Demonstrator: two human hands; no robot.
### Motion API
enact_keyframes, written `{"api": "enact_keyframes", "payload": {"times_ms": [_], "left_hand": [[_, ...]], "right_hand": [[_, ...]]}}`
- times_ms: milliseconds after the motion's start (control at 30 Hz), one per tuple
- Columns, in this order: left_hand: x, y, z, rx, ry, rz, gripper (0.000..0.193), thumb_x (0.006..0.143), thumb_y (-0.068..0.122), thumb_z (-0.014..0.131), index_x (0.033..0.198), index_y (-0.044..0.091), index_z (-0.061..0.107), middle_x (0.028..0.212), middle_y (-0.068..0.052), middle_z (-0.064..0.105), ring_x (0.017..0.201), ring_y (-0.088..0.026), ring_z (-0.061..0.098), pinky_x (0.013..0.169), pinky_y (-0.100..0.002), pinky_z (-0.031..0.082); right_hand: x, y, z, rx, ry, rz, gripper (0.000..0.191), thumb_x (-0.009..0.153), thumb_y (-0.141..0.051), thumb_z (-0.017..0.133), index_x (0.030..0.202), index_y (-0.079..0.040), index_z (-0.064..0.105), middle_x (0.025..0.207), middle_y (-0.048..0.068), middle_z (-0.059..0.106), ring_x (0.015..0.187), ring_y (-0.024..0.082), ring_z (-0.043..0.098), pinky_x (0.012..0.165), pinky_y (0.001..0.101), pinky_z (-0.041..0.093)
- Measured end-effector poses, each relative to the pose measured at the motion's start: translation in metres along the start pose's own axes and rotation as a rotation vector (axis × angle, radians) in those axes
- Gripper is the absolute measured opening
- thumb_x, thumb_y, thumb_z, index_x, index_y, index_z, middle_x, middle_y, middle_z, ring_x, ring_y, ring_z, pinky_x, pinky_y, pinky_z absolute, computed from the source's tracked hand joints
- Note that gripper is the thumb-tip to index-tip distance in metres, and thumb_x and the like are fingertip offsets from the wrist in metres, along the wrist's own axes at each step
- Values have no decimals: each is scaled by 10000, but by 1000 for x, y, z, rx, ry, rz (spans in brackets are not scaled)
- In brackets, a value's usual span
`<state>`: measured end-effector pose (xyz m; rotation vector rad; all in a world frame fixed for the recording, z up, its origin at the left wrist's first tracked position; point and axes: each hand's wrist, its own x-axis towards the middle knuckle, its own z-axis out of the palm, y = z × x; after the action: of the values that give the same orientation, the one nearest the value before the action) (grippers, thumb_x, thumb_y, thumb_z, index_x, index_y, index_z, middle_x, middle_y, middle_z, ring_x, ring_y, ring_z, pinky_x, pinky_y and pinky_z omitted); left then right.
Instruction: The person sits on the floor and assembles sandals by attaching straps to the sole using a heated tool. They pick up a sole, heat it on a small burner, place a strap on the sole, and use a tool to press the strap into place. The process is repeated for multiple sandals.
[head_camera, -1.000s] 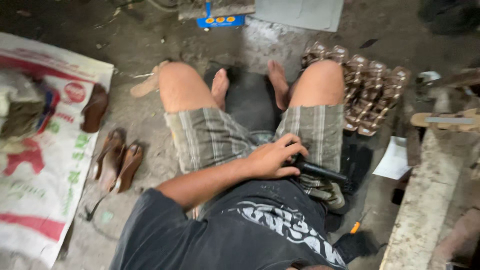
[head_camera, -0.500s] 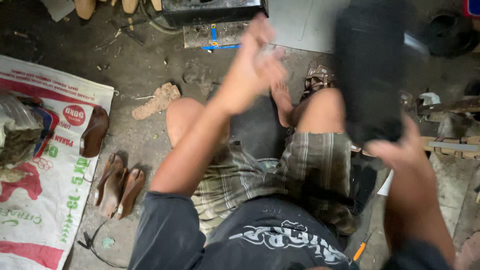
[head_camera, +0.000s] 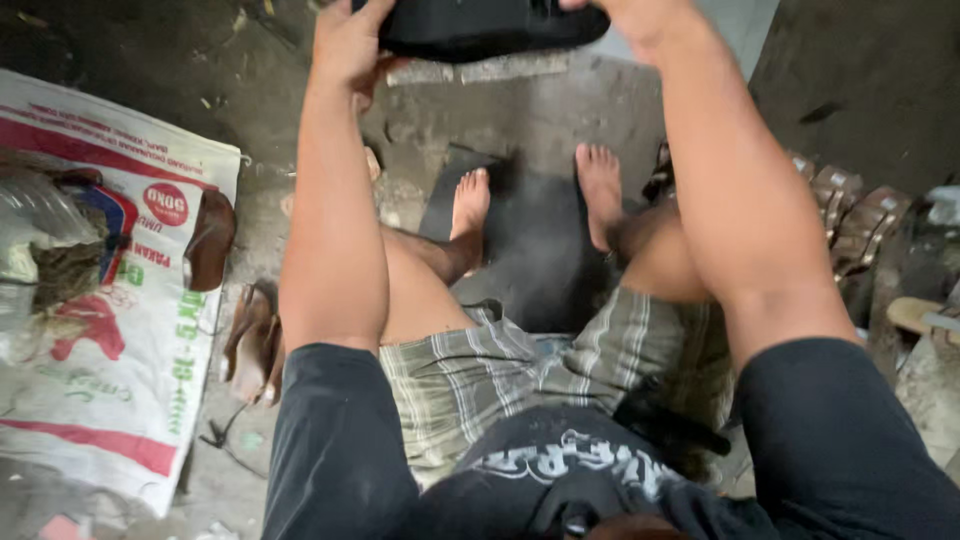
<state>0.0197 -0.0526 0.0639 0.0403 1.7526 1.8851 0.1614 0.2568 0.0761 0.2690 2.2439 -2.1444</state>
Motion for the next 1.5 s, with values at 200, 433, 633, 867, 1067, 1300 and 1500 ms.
{"api": "enact_keyframes", "payload": {"times_ms": [200,433,633,867,1067,1300,1500], "left_hand": [[34,-2,7,308,229,92,523,761,250,949,1150,-3,706,1069,-90,778,918,-199,770,800,-390,642],[48,-31,23,682,442,175,571,765,384,906,1146,14,694,1067,-135,775,922,-243,761,831,-383,595],[50,-46,19,1041,486,274,617,831,446,914,1118,-55,699,1074,-255,728,1003,-389,698,882,-466,519],[42,-37,11,763,409,272,472,839,331,870,1100,-35,728,1078,-162,777,980,-257,753,922,-383,557],[26,-3,26,686,445,478,491,942,276,879,1237,-63,683,1114,-212,717,942,-272,646,862,-398,560],[-57,21,90,-477,-462,121,701,982,639,533,1505,189,410,1494,-74,535,1336,-263,599,1027,-523,568],[-76,39,111,-553,-339,80,495,1116,237,643,1451,-79,461,1380,-197,595,1187,-318,664,995,-507,598]], "right_hand": [[70,12,-8,-162,277,-28,358,767,-260,839,1003,-14,727,929,32,729,829,159,675,747,333,553],[80,32,13,-568,450,-433,411,857,-190,784,1231,-81,654,1204,146,652,1161,355,599,994,468,483],[71,27,31,-826,533,-445,421,839,-181,784,1211,-121,597,1283,118,591,1287,355,509,1096,515,379],[60,15,29,-856,506,-544,374,865,-138,777,1196,-126,603,1228,110,617,1273,335,522,1124,547,334],[32,-32,16,-516,392,-622,273,937,-66,793,1173,-85,656,1162,86,696,1105,308,685,946,423,568],[-29,-89,27,-629,349,-1044,359,970,23,859,1219,-85,624,1260,60,672,1157,283,705,969,351,601],[-51,-109,50,-640,220,-954,654,874,-26,941,1380,-68,529,1364,101,620,1276,294,622,1133,367,512]]}}
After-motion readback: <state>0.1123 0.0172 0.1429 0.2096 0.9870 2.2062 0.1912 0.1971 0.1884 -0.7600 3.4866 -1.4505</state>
